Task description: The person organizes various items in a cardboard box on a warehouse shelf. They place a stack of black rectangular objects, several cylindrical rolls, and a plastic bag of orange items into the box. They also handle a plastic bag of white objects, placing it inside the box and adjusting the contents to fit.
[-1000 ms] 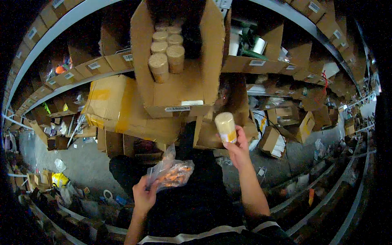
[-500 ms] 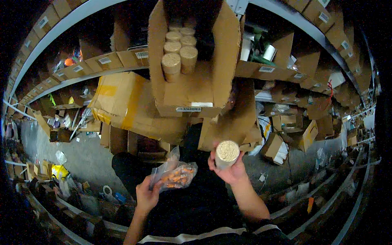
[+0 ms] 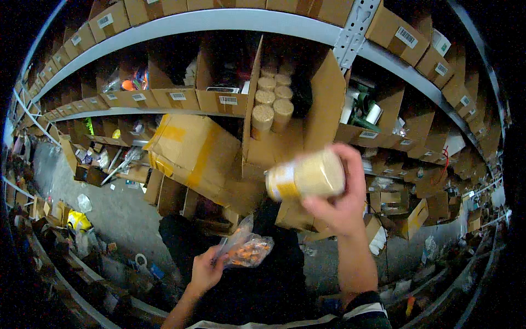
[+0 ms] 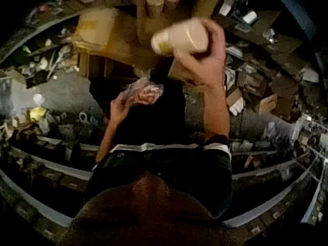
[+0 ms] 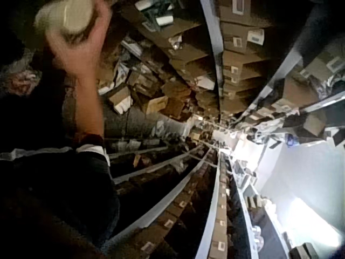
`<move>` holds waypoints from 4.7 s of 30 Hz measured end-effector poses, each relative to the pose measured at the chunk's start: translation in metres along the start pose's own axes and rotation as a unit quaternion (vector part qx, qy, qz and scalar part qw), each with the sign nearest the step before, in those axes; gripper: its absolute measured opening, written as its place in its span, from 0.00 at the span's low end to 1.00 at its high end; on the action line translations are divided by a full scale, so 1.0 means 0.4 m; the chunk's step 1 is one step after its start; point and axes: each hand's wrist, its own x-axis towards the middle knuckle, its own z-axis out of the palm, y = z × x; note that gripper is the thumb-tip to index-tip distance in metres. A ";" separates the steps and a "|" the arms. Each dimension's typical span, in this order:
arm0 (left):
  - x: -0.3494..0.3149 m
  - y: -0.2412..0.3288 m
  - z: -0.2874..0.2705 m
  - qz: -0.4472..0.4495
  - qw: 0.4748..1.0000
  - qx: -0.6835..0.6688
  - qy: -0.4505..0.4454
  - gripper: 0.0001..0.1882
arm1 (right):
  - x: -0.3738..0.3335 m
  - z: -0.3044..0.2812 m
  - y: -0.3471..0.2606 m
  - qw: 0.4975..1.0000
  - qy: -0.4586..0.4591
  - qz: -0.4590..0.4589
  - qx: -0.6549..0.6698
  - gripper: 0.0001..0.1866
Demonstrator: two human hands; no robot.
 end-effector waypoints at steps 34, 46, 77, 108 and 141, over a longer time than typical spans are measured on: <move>-0.003 -0.022 -0.010 -0.025 0.999 0.031 0.003 0.12 | -0.191 -0.202 0.363 0.952 0.089 0.292 0.013 0.13; -0.013 0.005 0.006 -0.067 0.997 0.048 -0.005 0.10 | -0.288 -0.137 0.852 0.793 0.067 0.487 -0.359 0.33; -0.004 -0.004 -0.015 -0.035 0.999 0.002 -0.005 0.13 | 0.103 0.000 -0.049 0.897 -0.064 -0.107 -0.424 0.29; 0.021 -0.012 -0.003 -0.056 0.997 0.041 -0.029 0.10 | -0.271 -0.234 0.736 0.902 0.017 0.301 -0.309 0.17; -0.002 -0.027 0.031 -0.039 0.998 0.043 -0.031 0.12 | -0.344 -0.132 0.419 0.842 0.213 0.239 0.435 0.30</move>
